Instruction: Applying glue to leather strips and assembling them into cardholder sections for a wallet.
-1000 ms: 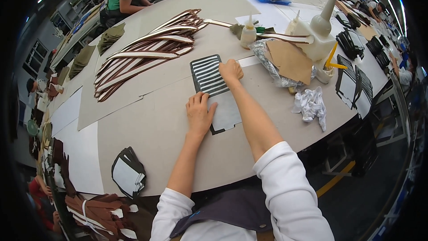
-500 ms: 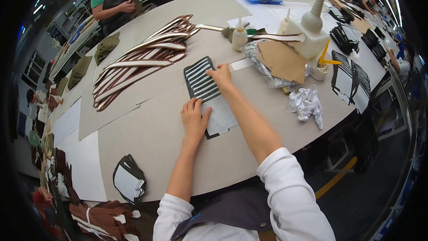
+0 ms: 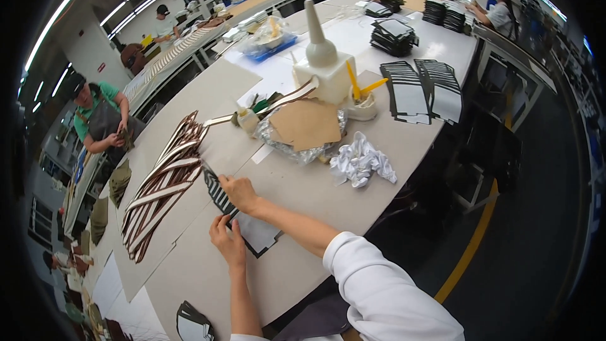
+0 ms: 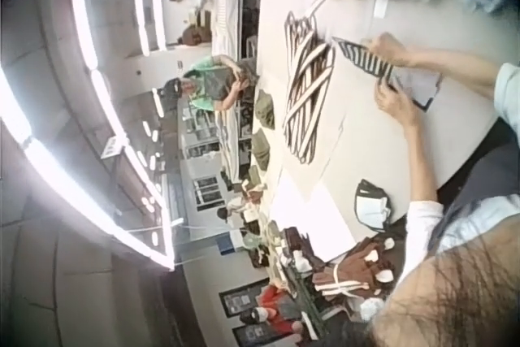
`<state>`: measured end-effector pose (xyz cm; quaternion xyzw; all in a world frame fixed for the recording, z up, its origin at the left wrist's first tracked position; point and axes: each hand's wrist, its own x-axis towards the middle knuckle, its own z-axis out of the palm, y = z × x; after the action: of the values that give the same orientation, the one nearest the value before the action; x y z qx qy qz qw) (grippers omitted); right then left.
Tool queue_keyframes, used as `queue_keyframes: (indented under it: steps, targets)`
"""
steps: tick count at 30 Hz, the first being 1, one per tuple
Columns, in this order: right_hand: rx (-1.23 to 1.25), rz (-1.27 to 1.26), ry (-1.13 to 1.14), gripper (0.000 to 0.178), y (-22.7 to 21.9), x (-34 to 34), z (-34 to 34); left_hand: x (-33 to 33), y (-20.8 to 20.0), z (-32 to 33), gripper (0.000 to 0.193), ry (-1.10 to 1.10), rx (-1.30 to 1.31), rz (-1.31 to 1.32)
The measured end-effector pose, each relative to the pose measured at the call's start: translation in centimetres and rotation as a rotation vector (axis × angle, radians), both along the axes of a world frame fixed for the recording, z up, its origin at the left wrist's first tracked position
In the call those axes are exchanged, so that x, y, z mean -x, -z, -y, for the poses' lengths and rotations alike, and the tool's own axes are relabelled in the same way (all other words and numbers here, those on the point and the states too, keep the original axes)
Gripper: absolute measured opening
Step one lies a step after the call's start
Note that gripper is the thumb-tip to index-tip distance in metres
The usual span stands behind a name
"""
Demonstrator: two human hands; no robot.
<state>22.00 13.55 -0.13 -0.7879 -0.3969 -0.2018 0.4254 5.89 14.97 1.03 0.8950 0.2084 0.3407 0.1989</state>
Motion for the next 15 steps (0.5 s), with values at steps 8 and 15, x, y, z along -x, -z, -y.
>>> queue_keyframes:
  steps: [8,15]
  targets:
    - [-0.070,-0.004,0.138,0.021,-11.8,-2.2,25.7,2.2,-6.8,8.7,0.012,0.166,0.156,0.232]
    - [0.234,0.063,0.690,0.017,-13.9,-4.4,48.4,4.4,-1.9,9.6,0.011,0.161,0.528,0.152]
